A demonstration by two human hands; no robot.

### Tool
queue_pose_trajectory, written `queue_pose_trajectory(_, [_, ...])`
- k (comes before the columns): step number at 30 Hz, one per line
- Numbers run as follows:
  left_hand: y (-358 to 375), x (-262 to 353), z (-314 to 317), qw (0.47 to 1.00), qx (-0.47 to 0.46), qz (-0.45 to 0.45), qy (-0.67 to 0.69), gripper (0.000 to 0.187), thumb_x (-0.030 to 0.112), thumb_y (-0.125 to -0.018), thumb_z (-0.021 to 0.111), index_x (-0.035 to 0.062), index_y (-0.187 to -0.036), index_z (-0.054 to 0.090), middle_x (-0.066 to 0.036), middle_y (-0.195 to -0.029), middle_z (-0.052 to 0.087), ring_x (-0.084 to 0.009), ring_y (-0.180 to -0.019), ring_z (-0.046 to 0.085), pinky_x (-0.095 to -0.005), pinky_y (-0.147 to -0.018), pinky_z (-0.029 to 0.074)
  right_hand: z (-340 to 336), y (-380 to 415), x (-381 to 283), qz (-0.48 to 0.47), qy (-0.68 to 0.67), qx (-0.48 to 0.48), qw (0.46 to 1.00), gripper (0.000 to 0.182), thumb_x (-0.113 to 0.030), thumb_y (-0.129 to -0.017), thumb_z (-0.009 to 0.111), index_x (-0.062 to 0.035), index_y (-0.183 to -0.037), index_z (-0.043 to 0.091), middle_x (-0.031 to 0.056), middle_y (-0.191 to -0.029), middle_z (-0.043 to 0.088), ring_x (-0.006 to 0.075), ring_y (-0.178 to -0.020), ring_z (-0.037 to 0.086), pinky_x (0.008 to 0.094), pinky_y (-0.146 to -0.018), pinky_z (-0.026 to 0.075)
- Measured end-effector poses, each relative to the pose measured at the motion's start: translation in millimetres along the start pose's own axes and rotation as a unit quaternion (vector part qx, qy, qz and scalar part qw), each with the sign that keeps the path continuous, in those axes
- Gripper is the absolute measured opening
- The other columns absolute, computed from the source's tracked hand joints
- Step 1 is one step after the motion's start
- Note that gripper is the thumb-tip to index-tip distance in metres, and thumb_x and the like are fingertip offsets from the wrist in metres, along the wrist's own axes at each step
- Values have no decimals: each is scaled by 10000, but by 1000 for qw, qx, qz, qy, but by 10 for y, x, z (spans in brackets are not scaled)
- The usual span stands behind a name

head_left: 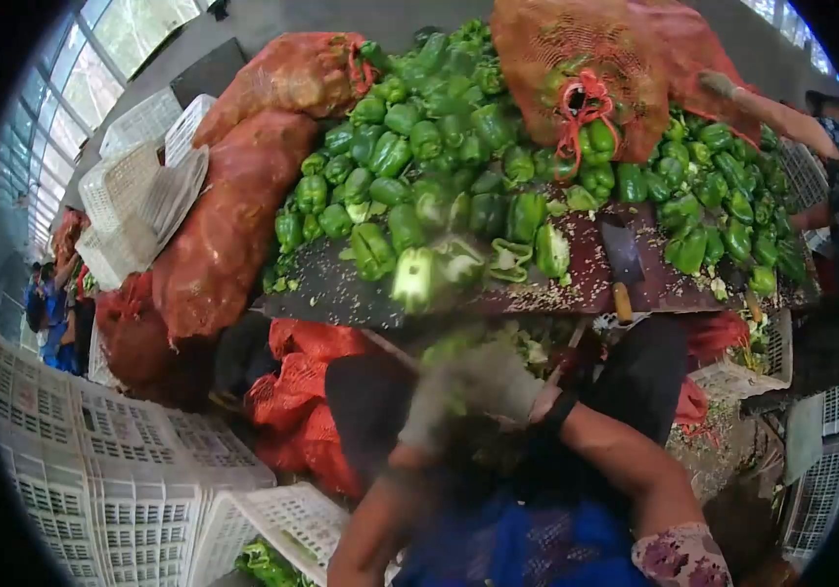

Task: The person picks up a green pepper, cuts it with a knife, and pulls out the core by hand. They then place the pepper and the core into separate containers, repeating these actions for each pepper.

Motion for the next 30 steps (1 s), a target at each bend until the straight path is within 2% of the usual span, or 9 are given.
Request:
queue_pose_trajectory(6, [-11, -110, -22, 979, 116, -160, -38, 474, 434, -993, 485, 28, -1219, 577, -34, -1101, 628, -142, -1002, 583, -284, -846, 479, -244, 201, 117, -120, -68, 102, 985, 188, -256, -897, 566, -73, -889, 608, 139, -833, 643, 363, -791, 637, 466, -682, 488])
queue_pose_trajectory(9, [-105, -133, 15, 993, 62, -90, -45, 455, 425, -972, 540, 31, -1195, 582, -32, -1064, 631, -127, -972, 579, -285, -799, 487, -469, 288, 70, -104, -92, 51, 989, 194, -251, -905, 581, -62, -928, 620, 133, -858, 646, 320, -753, 635, 431, -671, 484])
queue_pose_trajectory(12, [-207, -179, -9, 990, 30, -81, -109, 430, 416, -966, 558, 40, -1171, 586, -31, -1025, 632, -108, -943, 565, -286, -792, 485, -310, 305, 344, 11, -273, -5, 962, 233, -260, -911, 590, -58, -1017, 636, 147, -905, 649, 266, -789, 638, 379, -709, 490])
queue_pose_trajectory(15, [-265, -57, -119, 982, 52, -1, -182, 383, 375, -957, 570, 48, -1156, 589, -83, -1004, 648, -181, -915, 608, -314, -795, 491, -38, 429, 762, 251, -501, -19, 828, 275, -278, -917, 590, -60, -1079, 637, 149, -948, 654, 235, -863, 636, 336, -769, 492])
queue_pose_trajectory(18, [-47, 626, 34, 827, 132, 235, -493, 341, 290, -924, 593, 59, -1175, 589, -156, -1019, 647, -308, -902, 626, -364, -787, 498, -153, 330, 925, 174, -387, -29, 905, 294, -235, -927, 572, -85, -1175, 621, 140, -1024, 661, 253, -817, 630, 314, -760, 512])
queue_pose_trajectory(20, [-107, 788, 173, 810, 73, 223, -537, 359, 250, -897, 603, 52, -1195, 582, -187, -1017, 637, -368, -892, 608, -406, -767, 494, -231, 286, 1338, 137, -45, 64, 987, 383, -261, -897, 622, -82, -1232, 575, 174, -1109, 624, 327, -954, 623, 388, -820, 505])
queue_pose_trajectory(25, [133, 1201, -88, 686, 167, 238, -666, 425, 224, -879, 613, 3, -1238, 551, -189, -960, 636, -383, -830, 597, -456, -705, 471, -862, 22, 1913, 278, 148, 203, 927, 603, -383, -834, 670, -71, -1313, 478, 211, -1111, 584, 379, -1004, 594, 429, -846, 493])
queue_pose_trajectory(28, [748, 1794, -390, 528, 350, 252, -732, 476, 174, -861, 658, -1, -1278, 510, -181, -970, 627, -371, -848, 598, -455, -718, 472, -696, -84, 2269, 305, 212, 180, 911, 595, -401, -778, 718, -25, -1191, 513, 174, -1037, 612, 347, -948, 626, 450, -821, 512])
queue_pose_trajectory(30, [1308, 2059, -906, 503, 445, 228, -705, 429, 187, -871, 657, 17, -1250, 553, -174, -944, 652, -342, -842, 623, -449, -734, 481, -694, -127, 2360, 332, 179, 136, 916, 636, -416, -774, 717, -15, -1220, 509, 179, -1054, 622, 347, -965, 626, 439, -829, 511])
Point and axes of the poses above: each hand's wrist, its own y-axis away from the middle knuckle, its own z-axis out of the palm, x = y × z, the point moved 8 cm from there along -y, towards the middle knuckle
